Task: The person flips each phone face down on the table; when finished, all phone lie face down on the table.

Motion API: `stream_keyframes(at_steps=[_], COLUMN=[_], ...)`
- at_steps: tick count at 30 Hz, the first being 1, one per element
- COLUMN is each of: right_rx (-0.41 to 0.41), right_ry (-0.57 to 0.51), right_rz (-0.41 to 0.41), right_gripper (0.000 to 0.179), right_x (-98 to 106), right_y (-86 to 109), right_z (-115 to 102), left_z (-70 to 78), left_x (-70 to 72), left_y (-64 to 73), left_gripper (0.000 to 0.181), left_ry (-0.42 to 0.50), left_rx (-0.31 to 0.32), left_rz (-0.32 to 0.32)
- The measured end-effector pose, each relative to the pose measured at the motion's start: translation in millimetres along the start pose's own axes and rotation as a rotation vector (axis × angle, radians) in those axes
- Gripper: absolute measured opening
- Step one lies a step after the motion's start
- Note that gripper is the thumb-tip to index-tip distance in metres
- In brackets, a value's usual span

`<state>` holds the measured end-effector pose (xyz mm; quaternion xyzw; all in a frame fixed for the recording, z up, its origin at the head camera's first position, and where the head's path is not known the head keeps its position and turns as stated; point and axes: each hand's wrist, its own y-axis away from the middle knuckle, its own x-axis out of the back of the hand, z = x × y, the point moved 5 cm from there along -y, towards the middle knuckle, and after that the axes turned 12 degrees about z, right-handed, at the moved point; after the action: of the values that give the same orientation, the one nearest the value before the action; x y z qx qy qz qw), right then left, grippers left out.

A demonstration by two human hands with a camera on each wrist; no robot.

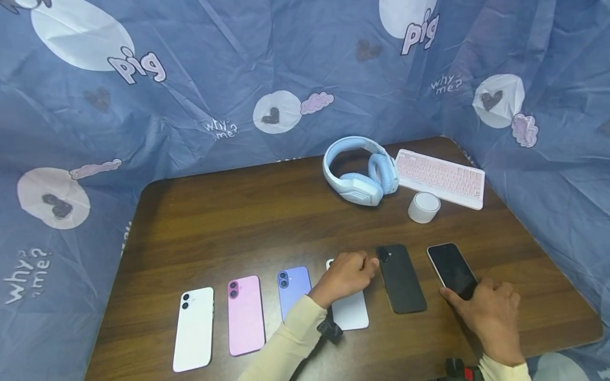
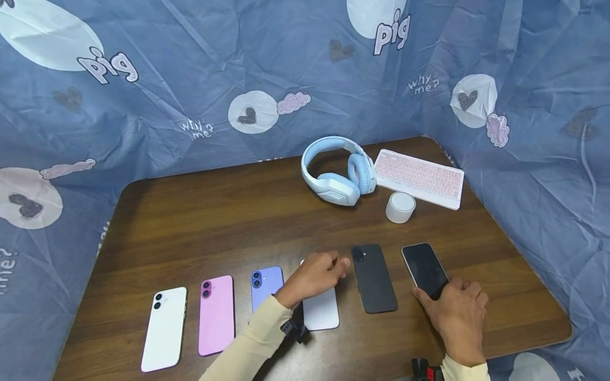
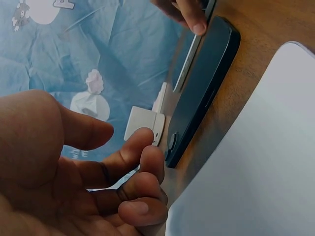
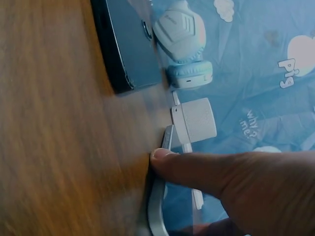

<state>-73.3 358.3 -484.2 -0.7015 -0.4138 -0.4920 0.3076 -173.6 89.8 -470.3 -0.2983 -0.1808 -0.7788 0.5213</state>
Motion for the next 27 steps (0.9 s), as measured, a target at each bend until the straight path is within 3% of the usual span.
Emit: stream_keyframes(at_steps=[6,11,14,17,20,23,27], right_rx=[0.047,0.008,-0.009,-0.012,-0.002,0.018,0.018], right_ry=[-0.014,-0.028,-0.031,-0.031,-0.034,-0.047,-0.049], right_rz=[0.047,0.029,0.029,0.037,0.043,0.059,0.063], right_gripper=[0.095,0.099,0.1,0.099,0.1,0.1,0.101], right_x=[-2,-1,-1,0,0,1,2], right_y=[-2.4,-3.9,-3.6,-3.3,-2.6,-1.6,-0.5], right_z=[2,2,1,0,0,0,1], left_z=[0.9,8.8,21.0,36.3,48.4,55.1,60.5], left_x=[-1.2,-8.8,-16.6,-25.4,-35.3,-46.6,-62.1], left_y=[0.6,-1.6,-5.0,-9.5,-12.2,-13.2,-12.2], left_gripper=[0.038,0.039,0.033,0.027,0.038,0.046,0.046], left_ry=[-0.007,0.002,-0.008,-0.033,-0.072,-0.113,-0.138], left_rx=[-0.026,-0.058,-0.102,-0.187,-0.257,-0.267,-0.22], left_rz=[-0.017,-0.069,-0.113,-0.136,-0.158,-0.19,-0.242])
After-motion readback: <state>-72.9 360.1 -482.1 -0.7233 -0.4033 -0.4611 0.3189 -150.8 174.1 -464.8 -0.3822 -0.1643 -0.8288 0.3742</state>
